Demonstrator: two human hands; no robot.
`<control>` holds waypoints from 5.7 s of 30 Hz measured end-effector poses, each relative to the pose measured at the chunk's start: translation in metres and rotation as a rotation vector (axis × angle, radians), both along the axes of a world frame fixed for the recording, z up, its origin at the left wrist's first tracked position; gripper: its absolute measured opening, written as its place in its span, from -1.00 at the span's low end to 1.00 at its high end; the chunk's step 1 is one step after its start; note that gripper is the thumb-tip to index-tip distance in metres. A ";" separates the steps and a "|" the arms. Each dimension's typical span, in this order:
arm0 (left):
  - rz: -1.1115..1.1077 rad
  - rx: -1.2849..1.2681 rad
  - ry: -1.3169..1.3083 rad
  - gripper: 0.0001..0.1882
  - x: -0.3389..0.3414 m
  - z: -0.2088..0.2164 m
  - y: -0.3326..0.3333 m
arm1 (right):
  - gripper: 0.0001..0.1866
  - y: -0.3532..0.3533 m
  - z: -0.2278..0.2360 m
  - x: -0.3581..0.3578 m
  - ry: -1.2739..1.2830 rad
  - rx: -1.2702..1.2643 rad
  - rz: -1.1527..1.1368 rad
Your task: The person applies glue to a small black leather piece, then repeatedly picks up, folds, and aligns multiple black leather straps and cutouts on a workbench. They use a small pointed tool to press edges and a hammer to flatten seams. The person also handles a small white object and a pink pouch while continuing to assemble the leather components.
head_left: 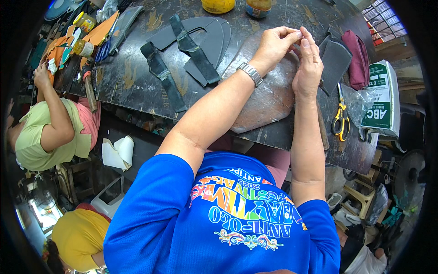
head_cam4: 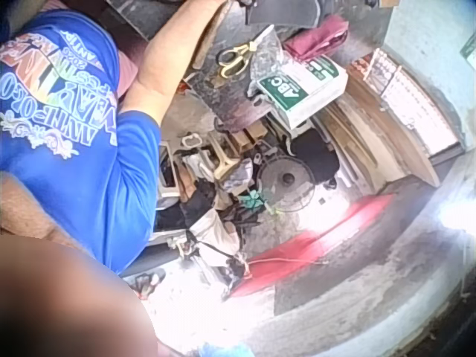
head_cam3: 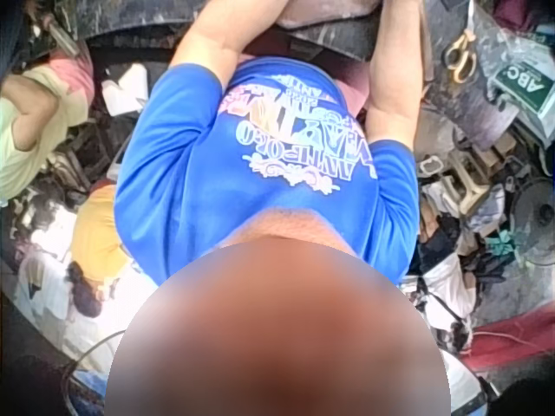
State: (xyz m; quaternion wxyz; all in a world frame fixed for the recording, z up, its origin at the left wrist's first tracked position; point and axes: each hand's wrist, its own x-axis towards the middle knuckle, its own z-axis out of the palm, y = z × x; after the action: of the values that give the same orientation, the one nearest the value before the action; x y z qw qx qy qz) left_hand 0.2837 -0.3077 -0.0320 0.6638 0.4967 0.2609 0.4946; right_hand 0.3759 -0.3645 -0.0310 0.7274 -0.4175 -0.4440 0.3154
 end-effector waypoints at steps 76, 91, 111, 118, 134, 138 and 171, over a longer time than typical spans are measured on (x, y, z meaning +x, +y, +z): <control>-0.177 -0.192 0.028 -0.73 -0.012 -0.003 0.011 | -0.70 0.005 -0.008 0.017 0.200 -0.174 0.163; -0.171 -0.114 -0.027 -0.66 -0.006 -0.006 0.011 | -0.51 0.004 -0.002 0.009 0.246 -0.067 0.093; -0.189 -0.056 -0.134 -0.68 -0.010 0.008 0.008 | -0.45 0.005 -0.005 0.012 0.240 -0.141 0.142; 0.245 0.112 0.122 -0.86 -0.005 0.016 0.002 | -0.61 0.001 0.004 0.011 -0.582 0.013 -0.343; 0.381 0.276 0.215 -0.87 -0.164 0.034 -0.090 | -0.51 -0.003 0.024 -0.075 -0.927 0.017 0.285; 0.483 0.110 0.423 -0.88 -0.216 0.015 -0.088 | -0.49 0.013 0.027 -0.108 -0.957 -0.149 0.352; 0.170 0.543 0.708 -0.77 -0.156 0.001 -0.121 | -0.43 -0.155 0.012 -0.057 -0.225 -0.533 0.321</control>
State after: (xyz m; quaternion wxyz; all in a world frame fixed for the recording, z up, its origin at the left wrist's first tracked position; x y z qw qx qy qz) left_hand 0.1272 -0.4288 -0.0312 0.3365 0.7682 0.3727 0.3973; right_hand 0.3194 -0.5197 -0.0194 0.4799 -0.5503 -0.4835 0.4828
